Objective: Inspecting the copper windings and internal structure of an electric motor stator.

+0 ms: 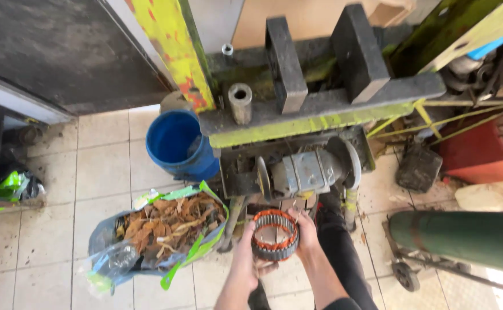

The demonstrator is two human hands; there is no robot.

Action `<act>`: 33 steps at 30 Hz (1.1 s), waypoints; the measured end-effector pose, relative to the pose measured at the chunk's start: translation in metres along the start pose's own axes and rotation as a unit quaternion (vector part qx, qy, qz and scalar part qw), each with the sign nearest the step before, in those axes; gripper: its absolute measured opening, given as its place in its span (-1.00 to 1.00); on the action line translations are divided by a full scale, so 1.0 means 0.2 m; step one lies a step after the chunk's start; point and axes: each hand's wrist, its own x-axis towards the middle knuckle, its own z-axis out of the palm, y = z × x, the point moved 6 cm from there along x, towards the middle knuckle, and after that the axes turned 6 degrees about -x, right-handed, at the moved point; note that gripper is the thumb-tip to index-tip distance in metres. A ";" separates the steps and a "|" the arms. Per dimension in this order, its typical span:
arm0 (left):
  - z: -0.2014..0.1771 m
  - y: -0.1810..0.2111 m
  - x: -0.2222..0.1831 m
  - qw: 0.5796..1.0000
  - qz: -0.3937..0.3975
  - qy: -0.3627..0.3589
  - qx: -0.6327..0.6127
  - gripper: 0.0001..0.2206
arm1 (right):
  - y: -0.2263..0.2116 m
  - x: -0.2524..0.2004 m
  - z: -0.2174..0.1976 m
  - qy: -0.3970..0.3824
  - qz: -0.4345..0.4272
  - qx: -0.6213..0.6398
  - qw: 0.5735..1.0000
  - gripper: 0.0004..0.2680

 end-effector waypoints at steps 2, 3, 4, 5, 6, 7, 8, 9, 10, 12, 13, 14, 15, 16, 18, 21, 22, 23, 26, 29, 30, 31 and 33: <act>-0.01 0.02 0.01 0.998 -0.008 -0.004 0.055 -0.32 | 0.03 0.04 -0.03 -0.021 -0.010 0.015 1.000 -0.83; -0.03 0.00 0.05 0.998 -0.017 -0.014 0.052 -0.41 | 0.04 0.07 -0.05 -0.033 -0.026 0.027 0.999 -0.83; -0.04 -0.01 0.08 0.998 -0.026 -0.024 0.049 -0.47 | 0.05 0.10 -0.06 -0.045 -0.041 0.040 0.997 -0.83; -0.06 -0.01 0.09 0.998 -0.028 -0.020 0.050 -0.47 | 0.05 0.10 -0.04 -0.043 -0.038 0.042 0.997 -0.83; -0.07 -0.01 0.11 0.999 -0.019 -0.029 0.035 -0.53 | 0.05 0.09 -0.04 -0.031 -0.040 0.039 0.998 -0.85; -0.08 -0.01 0.12 0.999 -0.010 -0.037 0.019 -0.57 | 0.05 0.08 -0.04 -0.019 -0.042 0.037 0.998 -0.87; -0.07 -0.01 0.12 0.999 -0.013 -0.036 0.019 -0.57 | 0.04 0.06 -0.01 -0.017 -0.041 0.036 0.998 -0.87; -0.08 -0.01 0.12 0.999 0.008 -0.027 0.029 -0.58 | 0.01 0.03 0.00 0.013 -0.054 0.003 0.998 -0.90; -0.09 0.00 0.11 0.999 0.028 -0.016 0.038 -0.58 | 0.00 0.00 0.02 0.041 -0.063 -0.031 0.997 -0.92; -0.11 -0.02 0.13 0.998 0.048 -0.011 0.027 -0.55 | 0.04 0.02 0.02 0.048 -0.044 -0.029 0.997 -0.93; -0.12 -0.02 0.14 0.997 0.071 -0.009 0.017 -0.52 | 0.06 0.04 0.03 0.053 -0.029 -0.026 0.998 -0.91; -0.13 -0.03 0.14 0.997 0.070 -0.006 0.017 -0.52 | 0.06 0.04 0.05 0.053 -0.026 -0.026 0.998 -0.91; -0.13 -0.03 0.14 0.997 0.071 -0.003 0.006 -0.54 | 0.06 0.03 0.08 0.043 -0.031 -0.040 0.998 -0.94; -0.14 -0.03 0.14 0.997 0.072 -0.001 -0.005 -0.55 | 0.06 0.03 0.10 0.033 -0.036 -0.054 0.997 -0.93; -0.16 -0.04 0.19 0.998 0.065 0.007 -0.013 -0.56 | 0.08 0.04 0.11 0.035 -0.026 -0.050 0.998 -0.94; -0.17 -0.04 0.24 0.998 0.055 0.010 -0.023 -0.63 | 0.09 0.06 0.14 0.030 -0.021 -0.047 0.998 -0.94; -0.18 -0.05 0.25 0.999 0.049 0.009 -0.023 -0.68 | 0.09 0.05 0.14 0.027 -0.021 -0.046 0.998 -0.95; -0.19 -0.04 0.26 0.998 0.048 0.011 -0.025 -0.68 | 0.12 0.07 0.14 0.027 -0.019 -0.047 0.998 -0.95; -0.19 -0.04 0.29 0.999 0.025 0.006 -0.021 -0.69 | 0.15 0.11 0.12 0.034 -0.033 -0.062 0.997 -0.94; -0.21 -0.05 0.33 1.000 0.019 0.006 -0.021 -0.67 | 0.16 0.10 0.14 0.030 -0.026 -0.056 0.998 -0.96; -0.22 -0.06 0.35 0.999 0.020 0.007 -0.025 -0.70 | 0.16 0.09 0.14 0.034 -0.024 -0.057 0.998 -0.94; -0.23 -0.06 0.37 0.999 0.021 0.008 -0.030 -0.73 | 0.15 0.08 0.14 0.039 -0.021 -0.057 0.997 -0.93; -0.22 -0.06 0.37 0.999 0.018 0.014 -0.030 -0.72 | 0.16 0.09 0.14 0.036 -0.028 -0.055 0.997 -0.93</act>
